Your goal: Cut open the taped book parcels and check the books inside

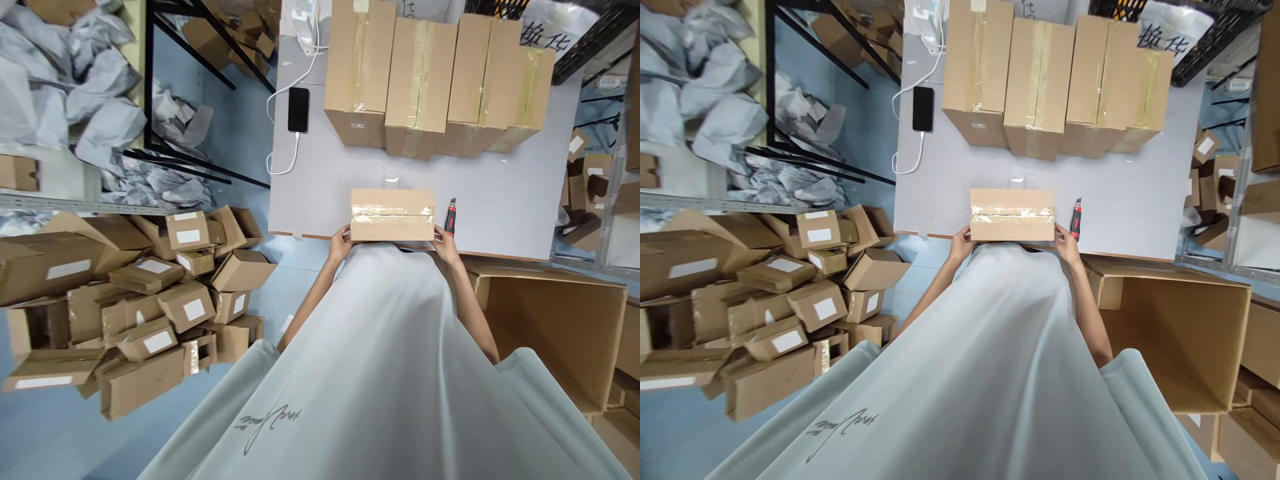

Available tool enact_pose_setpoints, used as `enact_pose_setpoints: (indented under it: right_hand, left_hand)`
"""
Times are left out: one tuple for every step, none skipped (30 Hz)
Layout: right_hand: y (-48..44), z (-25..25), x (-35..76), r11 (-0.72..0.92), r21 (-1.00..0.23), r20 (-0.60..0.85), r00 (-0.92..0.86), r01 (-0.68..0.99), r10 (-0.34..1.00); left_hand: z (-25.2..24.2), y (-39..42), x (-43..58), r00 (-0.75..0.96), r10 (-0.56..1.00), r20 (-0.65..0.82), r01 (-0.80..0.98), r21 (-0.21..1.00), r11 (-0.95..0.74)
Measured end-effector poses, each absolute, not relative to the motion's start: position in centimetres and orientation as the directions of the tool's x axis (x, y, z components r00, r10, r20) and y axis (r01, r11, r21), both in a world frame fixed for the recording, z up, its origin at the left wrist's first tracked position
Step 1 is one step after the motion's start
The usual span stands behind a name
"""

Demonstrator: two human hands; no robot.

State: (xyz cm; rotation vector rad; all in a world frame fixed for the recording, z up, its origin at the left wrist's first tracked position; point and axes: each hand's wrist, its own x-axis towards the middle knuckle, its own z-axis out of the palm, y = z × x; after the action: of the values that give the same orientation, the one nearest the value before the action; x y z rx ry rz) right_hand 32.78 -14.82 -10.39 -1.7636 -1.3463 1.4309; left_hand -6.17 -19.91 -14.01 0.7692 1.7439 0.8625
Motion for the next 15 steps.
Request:
enact_pose_setpoints:
  right_hand:
    - [-15.1,-10.5,32.5,-0.387,-0.843,-0.442,-0.071,0.373,0.894]
    - [-15.2,-10.5,32.2,-0.386,-0.846,-0.447,-0.094,0.369,0.890]
    - [-15.4,-10.5,32.0,-0.385,-0.847,-0.448,-0.102,0.366,0.888]
    - [-15.4,-10.4,31.8,-0.385,-0.849,-0.445,-0.096,0.363,0.891]
    - [-15.4,-10.2,31.7,-0.384,-0.850,-0.440,-0.086,0.361,0.894]
    - [-15.4,-10.0,31.7,-0.382,-0.852,-0.435,-0.079,0.358,0.897]
    - [-15.3,-9.6,31.8,-0.379,-0.855,-0.431,-0.077,0.354,0.899]
    - [-15.2,-9.2,31.9,-0.373,-0.861,-0.423,-0.080,0.345,0.903]
    - [-15.0,-8.8,32.1,-0.363,-0.871,-0.411,-0.086,0.331,0.908]
    - [-14.8,-8.2,32.3,-0.347,-0.882,-0.393,-0.091,0.318,0.915]
    - [-14.6,-7.7,32.5,-0.327,-0.893,-0.370,-0.091,0.311,0.925]
    - [-14.3,-7.2,32.6,-0.304,-0.900,-0.345,-0.085,0.314,0.935]
    - [-14.0,-6.6,32.8,-0.282,-0.901,-0.321,-0.071,0.331,0.944]
    - [-13.7,-6.2,32.9,-0.262,-0.895,-0.301,-0.055,0.361,0.952]
    - [-13.4,-5.9,32.9,-0.246,-0.884,-0.285,-0.040,0.398,0.958]
  left_hand:
    - [-14.1,-20.2,-5.8,-0.283,0.819,-0.499,0.097,0.834,0.542]
    - [-14.2,-20.3,-5.5,-0.274,0.822,-0.500,0.092,0.837,0.540]
    - [-14.2,-20.4,-5.1,-0.268,0.825,-0.498,0.088,0.840,0.536]
    - [-14.1,-20.4,-4.9,-0.265,0.828,-0.494,0.084,0.844,0.530]
    - [-14.0,-20.3,-4.6,-0.263,0.832,-0.488,0.079,0.849,0.523]
    - [-13.8,-20.2,-4.5,-0.260,0.837,-0.481,0.073,0.855,0.514]
    - [-13.5,-20.0,-4.5,-0.258,0.843,-0.473,0.067,0.861,0.504]
    - [-13.1,-19.8,-4.5,-0.256,0.848,-0.464,0.060,0.868,0.493]
    - [-12.6,-19.5,-4.5,-0.255,0.854,-0.454,0.052,0.875,0.481]
    - [-12.0,-19.2,-4.6,-0.255,0.863,-0.436,0.048,0.886,0.462]
    - [-11.4,-18.9,-4.8,-0.253,0.877,-0.408,0.050,0.900,0.433]
    - [-10.7,-18.6,-4.9,-0.250,0.894,-0.370,0.059,0.916,0.396]
    - [-10.1,-18.3,-5.1,-0.245,0.912,-0.329,0.071,0.932,0.355]
    - [-9.6,-18.0,-5.2,-0.238,0.927,-0.289,0.083,0.945,0.316]
    - [-9.2,-17.7,-5.3,-0.231,0.938,-0.256,0.093,0.954,0.284]
